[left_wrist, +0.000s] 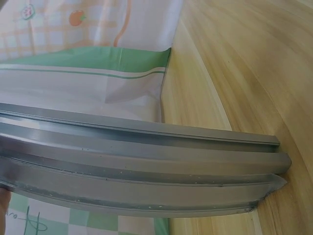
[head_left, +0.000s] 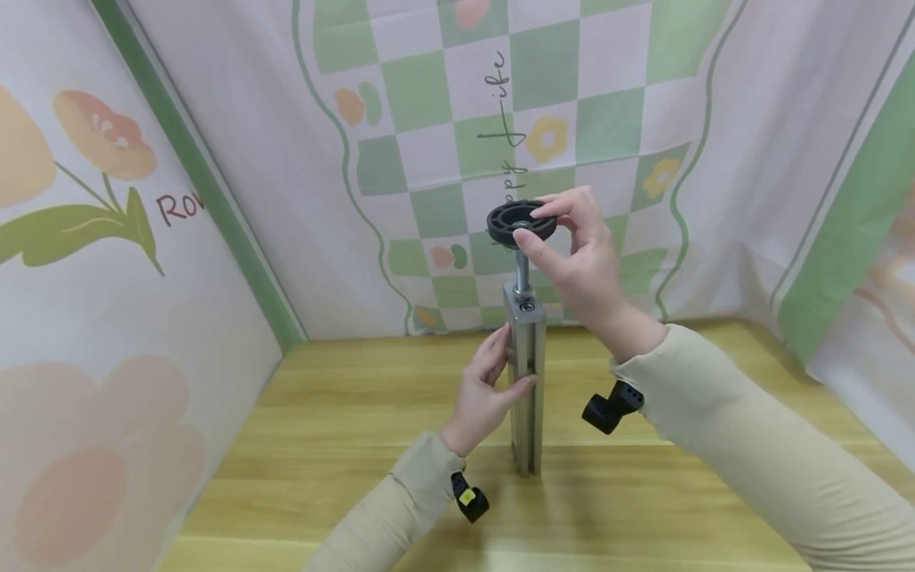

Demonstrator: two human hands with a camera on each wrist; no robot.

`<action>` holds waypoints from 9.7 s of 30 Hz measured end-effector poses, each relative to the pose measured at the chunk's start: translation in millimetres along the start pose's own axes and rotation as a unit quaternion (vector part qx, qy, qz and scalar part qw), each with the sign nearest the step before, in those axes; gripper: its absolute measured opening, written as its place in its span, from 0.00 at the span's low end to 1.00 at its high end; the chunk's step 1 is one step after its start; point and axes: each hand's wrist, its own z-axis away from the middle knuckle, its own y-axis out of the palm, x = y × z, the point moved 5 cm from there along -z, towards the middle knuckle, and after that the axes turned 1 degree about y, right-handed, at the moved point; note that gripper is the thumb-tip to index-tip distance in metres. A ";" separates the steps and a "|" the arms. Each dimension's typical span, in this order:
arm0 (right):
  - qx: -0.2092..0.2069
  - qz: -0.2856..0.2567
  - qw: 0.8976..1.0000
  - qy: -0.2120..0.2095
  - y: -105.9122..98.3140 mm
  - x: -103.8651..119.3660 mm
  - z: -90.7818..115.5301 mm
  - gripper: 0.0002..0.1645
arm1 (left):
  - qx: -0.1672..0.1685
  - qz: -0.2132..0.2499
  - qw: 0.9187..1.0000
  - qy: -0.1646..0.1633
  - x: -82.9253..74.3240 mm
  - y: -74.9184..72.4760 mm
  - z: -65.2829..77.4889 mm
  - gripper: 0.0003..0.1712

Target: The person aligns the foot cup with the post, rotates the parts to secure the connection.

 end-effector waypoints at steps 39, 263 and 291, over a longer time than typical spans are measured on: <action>0.046 -0.158 0.983 0.077 3.8 -18.4 -2.9 0.18 | -0.004 0.008 1.000 -0.007 -0.4 0.7 1.5 0.41; 0.198 -0.379 0.884 0.188 9.4 -29.1 -9.3 0.19 | -0.008 -0.013 1.000 0.004 -1.7 4.5 2.4 0.39; 0.138 -0.249 0.953 0.107 -0.7 -25.8 -6.8 0.11 | -0.013 -0.001 1.000 0.003 -0.6 6.0 3.6 0.40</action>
